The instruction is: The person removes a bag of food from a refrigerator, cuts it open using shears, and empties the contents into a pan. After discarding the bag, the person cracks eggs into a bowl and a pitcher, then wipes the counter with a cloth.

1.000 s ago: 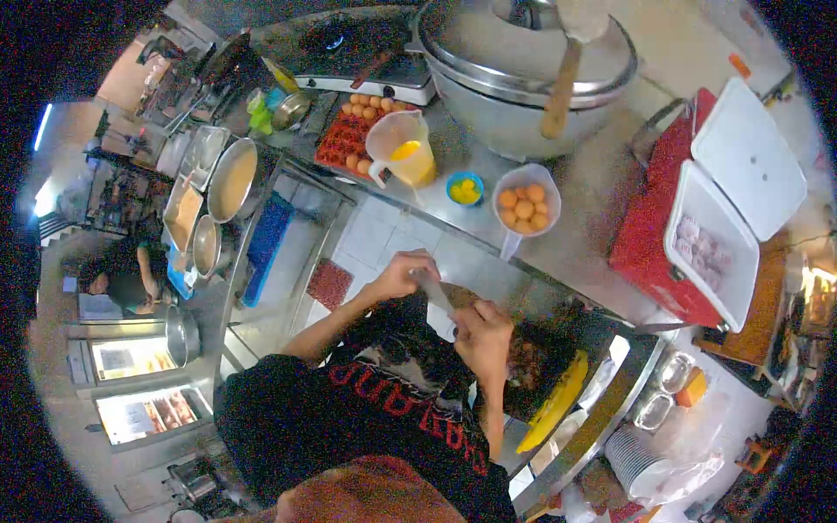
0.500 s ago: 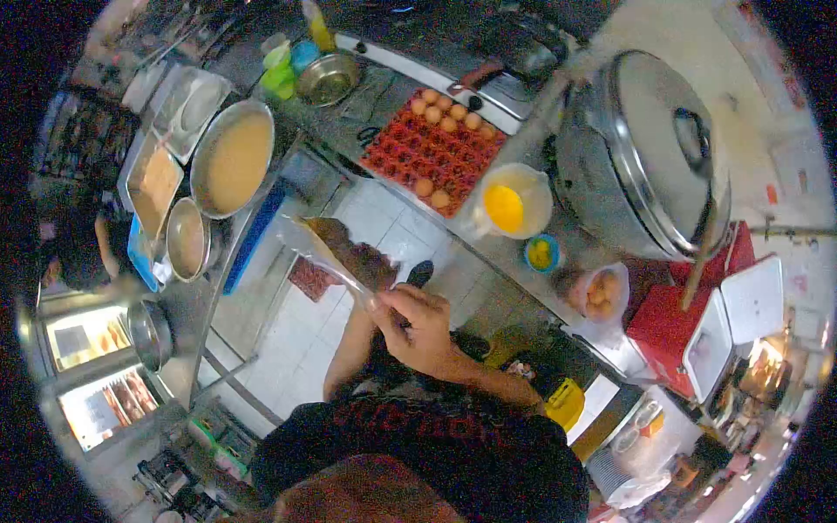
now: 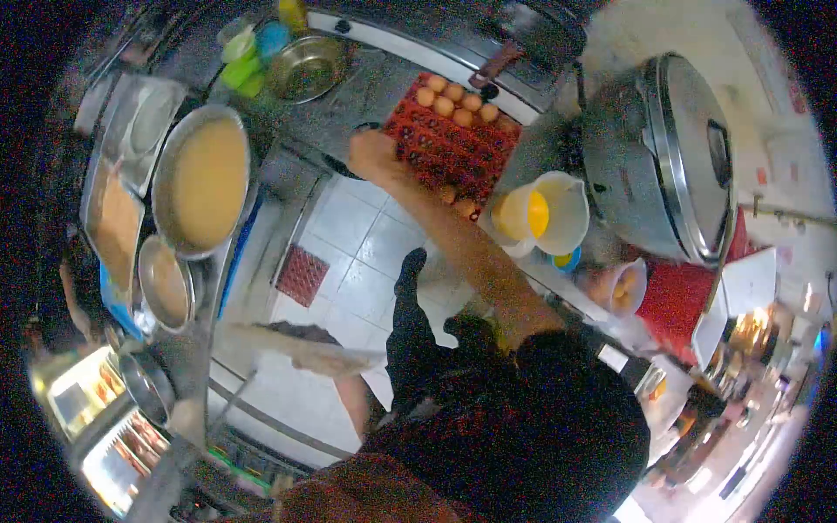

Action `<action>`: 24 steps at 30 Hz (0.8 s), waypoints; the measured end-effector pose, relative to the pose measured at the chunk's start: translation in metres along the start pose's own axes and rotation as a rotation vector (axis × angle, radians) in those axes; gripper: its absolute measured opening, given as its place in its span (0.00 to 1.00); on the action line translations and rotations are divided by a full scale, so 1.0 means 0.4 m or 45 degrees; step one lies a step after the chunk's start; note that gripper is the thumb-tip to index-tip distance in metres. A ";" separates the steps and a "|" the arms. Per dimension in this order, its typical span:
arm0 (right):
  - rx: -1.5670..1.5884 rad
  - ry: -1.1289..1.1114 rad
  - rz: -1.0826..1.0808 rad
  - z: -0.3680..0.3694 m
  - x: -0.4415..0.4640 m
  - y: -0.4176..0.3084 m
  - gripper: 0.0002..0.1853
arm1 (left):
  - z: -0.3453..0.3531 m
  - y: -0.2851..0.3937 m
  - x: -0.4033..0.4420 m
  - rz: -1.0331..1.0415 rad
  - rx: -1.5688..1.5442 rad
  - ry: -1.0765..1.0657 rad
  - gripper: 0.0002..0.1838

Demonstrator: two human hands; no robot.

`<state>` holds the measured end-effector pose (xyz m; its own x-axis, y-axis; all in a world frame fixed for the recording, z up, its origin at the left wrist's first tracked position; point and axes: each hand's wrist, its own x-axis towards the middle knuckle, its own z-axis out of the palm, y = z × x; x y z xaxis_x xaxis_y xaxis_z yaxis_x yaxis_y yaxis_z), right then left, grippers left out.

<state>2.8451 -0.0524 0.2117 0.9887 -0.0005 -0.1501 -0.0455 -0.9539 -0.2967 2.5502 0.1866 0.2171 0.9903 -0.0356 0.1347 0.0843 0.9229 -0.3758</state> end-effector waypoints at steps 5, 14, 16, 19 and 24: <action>-0.175 0.027 0.086 0.197 0.122 -0.065 0.09 | 0.022 0.013 -0.090 0.145 -0.028 0.112 0.38; 0.000 0.001 -0.194 0.247 0.073 -0.091 0.13 | -0.005 0.095 -0.108 -0.262 0.155 -0.122 0.39; 0.225 0.273 -0.115 0.206 -0.003 -0.097 0.11 | 0.002 0.088 -0.090 -0.270 0.104 -0.087 0.39; 0.727 0.582 -0.128 0.096 -0.167 -0.067 0.10 | -0.004 0.073 -0.054 -0.261 0.053 -0.018 0.38; 1.919 0.153 0.212 -0.031 -0.511 0.064 0.11 | -0.129 0.158 -0.072 -0.369 -0.636 0.270 0.38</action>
<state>2.6434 -0.0805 0.2464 0.9598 -0.1683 -0.2248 -0.1799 0.2463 -0.9524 2.5329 0.2260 0.1420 0.9154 -0.3812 0.1293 0.3442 0.5748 -0.7424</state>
